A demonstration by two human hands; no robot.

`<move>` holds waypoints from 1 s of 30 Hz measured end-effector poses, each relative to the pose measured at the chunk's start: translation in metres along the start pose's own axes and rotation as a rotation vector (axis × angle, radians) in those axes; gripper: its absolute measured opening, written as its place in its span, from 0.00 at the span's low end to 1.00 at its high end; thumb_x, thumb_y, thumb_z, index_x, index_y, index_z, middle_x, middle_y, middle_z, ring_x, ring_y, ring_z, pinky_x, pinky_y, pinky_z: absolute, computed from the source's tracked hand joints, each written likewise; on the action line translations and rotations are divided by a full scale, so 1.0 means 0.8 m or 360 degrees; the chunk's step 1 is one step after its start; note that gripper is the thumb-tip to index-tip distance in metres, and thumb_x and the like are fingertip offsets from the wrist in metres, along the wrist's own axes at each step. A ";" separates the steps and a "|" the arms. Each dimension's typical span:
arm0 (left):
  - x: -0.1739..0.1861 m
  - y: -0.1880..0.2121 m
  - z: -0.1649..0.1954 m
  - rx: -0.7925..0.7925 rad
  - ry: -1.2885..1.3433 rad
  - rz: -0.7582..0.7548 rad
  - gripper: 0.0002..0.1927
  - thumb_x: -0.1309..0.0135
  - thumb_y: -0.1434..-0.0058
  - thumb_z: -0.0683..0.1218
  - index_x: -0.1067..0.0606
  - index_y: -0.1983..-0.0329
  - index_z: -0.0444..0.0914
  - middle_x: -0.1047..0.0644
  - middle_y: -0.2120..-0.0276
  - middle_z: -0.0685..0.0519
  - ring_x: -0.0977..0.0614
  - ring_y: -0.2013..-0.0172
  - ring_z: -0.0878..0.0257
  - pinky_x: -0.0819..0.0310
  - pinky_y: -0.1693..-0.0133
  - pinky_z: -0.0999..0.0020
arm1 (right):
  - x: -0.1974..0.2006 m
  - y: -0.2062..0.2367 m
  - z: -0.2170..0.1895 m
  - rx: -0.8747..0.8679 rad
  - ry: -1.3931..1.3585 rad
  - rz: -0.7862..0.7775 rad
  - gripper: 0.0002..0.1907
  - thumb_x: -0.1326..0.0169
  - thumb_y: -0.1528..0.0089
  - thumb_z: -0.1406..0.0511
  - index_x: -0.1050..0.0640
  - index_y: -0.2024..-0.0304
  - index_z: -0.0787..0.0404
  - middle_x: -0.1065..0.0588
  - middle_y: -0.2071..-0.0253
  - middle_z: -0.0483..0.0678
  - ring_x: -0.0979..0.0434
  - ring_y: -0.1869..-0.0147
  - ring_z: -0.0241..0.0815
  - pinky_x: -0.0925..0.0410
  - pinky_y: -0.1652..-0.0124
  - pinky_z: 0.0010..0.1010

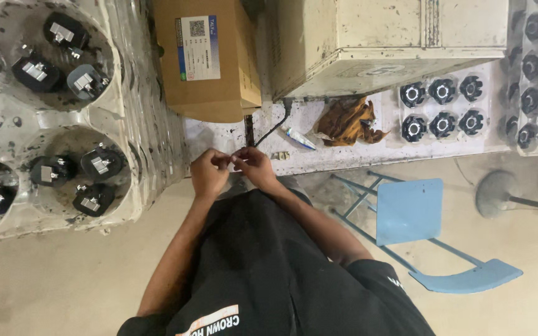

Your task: The person sits on the floor and applies adhesive from a tube to the inner rim of small black mechanical parts. They pick each part from a plastic tray, apply the adhesive, and place it back into the tray. The person briefly moves a tray and reaches into a cardboard box before resuming the task.

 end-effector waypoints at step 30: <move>-0.015 0.037 -0.023 -0.0408 -0.0163 0.0386 0.21 0.52 0.37 0.36 0.28 0.40 0.30 0.24 0.46 0.35 0.23 0.45 0.37 0.29 0.43 0.48 | -0.040 -0.014 -0.035 0.1131 0.1662 0.0076 0.08 0.40 0.41 0.64 0.19 0.60 0.56 0.19 0.63 0.49 0.17 0.64 0.49 0.25 0.65 0.38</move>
Point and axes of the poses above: each hand's wrist, its own y-axis away from the middle knuckle, its own x-axis out of the back of the hand, z = x × y, the point moved 2 cm from there along -y, towards the middle knuckle
